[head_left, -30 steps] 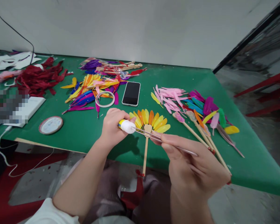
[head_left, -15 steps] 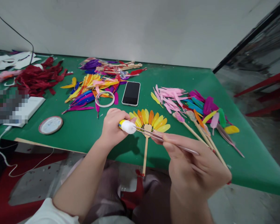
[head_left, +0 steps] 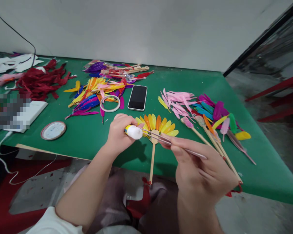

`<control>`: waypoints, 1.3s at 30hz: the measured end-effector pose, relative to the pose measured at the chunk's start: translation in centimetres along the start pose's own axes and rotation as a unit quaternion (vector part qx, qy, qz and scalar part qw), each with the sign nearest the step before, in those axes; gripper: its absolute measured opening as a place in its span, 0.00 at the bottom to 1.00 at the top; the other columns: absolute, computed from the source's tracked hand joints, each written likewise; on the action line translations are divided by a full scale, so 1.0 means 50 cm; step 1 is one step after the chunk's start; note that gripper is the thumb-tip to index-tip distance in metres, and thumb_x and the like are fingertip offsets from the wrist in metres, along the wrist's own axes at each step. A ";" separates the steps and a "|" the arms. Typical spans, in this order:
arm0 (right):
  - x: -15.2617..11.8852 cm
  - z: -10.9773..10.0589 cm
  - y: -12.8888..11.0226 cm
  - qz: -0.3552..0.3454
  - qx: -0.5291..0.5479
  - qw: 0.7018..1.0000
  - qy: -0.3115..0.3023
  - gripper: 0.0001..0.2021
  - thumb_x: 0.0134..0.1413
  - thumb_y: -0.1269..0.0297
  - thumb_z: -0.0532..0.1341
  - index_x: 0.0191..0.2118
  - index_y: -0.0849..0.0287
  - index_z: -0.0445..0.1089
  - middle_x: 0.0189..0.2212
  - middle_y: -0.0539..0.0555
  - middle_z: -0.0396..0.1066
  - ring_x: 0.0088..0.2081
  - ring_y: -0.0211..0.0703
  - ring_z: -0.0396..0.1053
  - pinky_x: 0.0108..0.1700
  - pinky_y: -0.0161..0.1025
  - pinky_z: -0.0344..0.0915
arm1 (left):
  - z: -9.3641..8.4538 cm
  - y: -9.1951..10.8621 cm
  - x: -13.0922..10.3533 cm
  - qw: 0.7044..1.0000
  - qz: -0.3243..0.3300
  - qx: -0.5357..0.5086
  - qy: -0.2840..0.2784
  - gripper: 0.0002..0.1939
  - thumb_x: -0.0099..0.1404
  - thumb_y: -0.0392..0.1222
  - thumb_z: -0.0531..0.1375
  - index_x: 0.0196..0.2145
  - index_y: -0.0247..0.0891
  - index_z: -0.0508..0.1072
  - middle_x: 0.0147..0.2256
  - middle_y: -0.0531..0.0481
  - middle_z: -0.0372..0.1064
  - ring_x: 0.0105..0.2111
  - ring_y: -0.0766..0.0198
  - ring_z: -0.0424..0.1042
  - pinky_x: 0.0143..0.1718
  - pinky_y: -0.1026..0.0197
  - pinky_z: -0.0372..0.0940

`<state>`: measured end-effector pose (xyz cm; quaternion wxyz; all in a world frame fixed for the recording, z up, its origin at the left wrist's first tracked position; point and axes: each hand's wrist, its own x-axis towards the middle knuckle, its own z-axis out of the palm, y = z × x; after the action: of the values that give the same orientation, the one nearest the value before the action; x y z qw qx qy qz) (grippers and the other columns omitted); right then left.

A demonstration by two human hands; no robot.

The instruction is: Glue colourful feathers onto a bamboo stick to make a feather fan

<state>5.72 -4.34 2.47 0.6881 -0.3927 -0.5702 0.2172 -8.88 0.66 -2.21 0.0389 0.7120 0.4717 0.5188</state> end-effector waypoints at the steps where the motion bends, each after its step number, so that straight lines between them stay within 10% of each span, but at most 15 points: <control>1: 0.000 0.000 0.000 -0.003 -0.001 1.000 0.000 0.12 0.43 0.79 0.62 0.33 0.54 0.73 0.28 0.46 0.75 0.28 0.40 0.73 0.32 0.40 0.73 | 0.000 0.002 -0.001 1.000 -0.008 -0.007 -0.004 0.12 0.54 0.39 0.59 0.19 0.37 0.59 0.18 0.58 0.59 0.21 0.72 0.58 0.27 0.66 0.57; 39: 0.006 -0.016 0.001 -0.062 -0.079 0.994 -0.043 0.08 0.47 0.73 0.61 0.33 0.53 0.72 0.28 0.47 0.75 0.28 0.41 0.74 0.30 0.39 0.74 | 0.003 0.011 -0.005 0.995 -0.065 -0.051 -0.047 0.10 0.53 0.40 0.60 0.20 0.37 0.63 0.20 0.57 0.63 0.21 0.72 0.61 0.25 0.67 0.58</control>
<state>6.55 -4.30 2.56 0.6419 -0.3996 -0.6381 0.1454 -8.42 0.27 -2.15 0.1311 0.7006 0.4871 0.5046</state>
